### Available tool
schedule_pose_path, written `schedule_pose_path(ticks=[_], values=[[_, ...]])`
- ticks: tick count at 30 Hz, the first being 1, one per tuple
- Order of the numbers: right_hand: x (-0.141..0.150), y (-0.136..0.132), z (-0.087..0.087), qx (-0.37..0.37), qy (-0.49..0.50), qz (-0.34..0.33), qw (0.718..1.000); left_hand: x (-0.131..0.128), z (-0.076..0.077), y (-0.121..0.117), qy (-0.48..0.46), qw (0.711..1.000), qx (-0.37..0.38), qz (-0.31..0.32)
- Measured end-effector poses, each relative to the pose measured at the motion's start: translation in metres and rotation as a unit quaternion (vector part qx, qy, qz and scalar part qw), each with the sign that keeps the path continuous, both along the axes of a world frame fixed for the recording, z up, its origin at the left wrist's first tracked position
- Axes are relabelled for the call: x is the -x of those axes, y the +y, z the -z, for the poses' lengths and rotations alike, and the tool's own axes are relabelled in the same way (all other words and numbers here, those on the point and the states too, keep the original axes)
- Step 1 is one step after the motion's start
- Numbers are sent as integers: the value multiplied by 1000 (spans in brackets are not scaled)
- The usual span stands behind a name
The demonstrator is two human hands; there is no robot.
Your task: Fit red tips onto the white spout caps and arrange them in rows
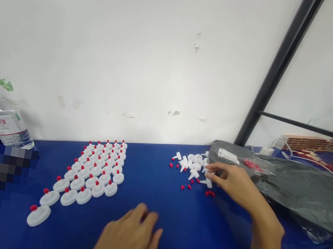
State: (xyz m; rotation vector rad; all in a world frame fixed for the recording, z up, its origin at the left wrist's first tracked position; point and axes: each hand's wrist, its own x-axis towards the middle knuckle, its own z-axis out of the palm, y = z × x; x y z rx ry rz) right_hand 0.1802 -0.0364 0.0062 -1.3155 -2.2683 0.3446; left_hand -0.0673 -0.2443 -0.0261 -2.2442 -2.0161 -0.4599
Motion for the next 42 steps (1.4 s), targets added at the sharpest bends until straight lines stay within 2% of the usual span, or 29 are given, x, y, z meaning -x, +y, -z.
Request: schedule_pose_path(ticks=[2, 5, 9, 13, 16, 19, 23, 29, 32, 35, 38, 42], values=[[-1, 6, 7, 2, -20, 2, 1000, -28, -15, 36, 4, 998, 55, 4], [-2, 12, 15, 28, -36, 3, 999, -44, -24, 79, 15, 998, 53, 18], [-4, 15, 21, 49, -47, 26, 997, -42, -14, 110, 27, 998, 30, 43], [-5, 15, 24, 62, -51, 19, 997, -39, 3, 124, 34, 997, 33, 57], [-6, 16, 23, 48, -44, 9, 998, -38, 10, 126, 42, 996, 31, 68], [-5, 11, 16, 23, -18, 13, 999, -32, 10, 120, 29, 996, 17, 78], [6, -7, -1, 30, 64, -41, 997, -9, 9, 104, -66, 993, -22, 96], [58, -45, -21, 77, 146, -170, 972, 51, 18, 79, -176, 966, -135, 132], [84, -57, -20, 82, 130, -221, 963, 72, 16, 73, -221, 958, -134, 128], [99, -64, -16, 57, 102, -241, 963, 76, 7, 70, -268, 949, -104, 128], [104, -67, -14, 38, 90, -248, 964, 69, -1, 66, -301, 941, -74, 133], [105, -67, -15, 38, 91, -249, 963, 62, 0, 62, -320, 937, -69, 126]])
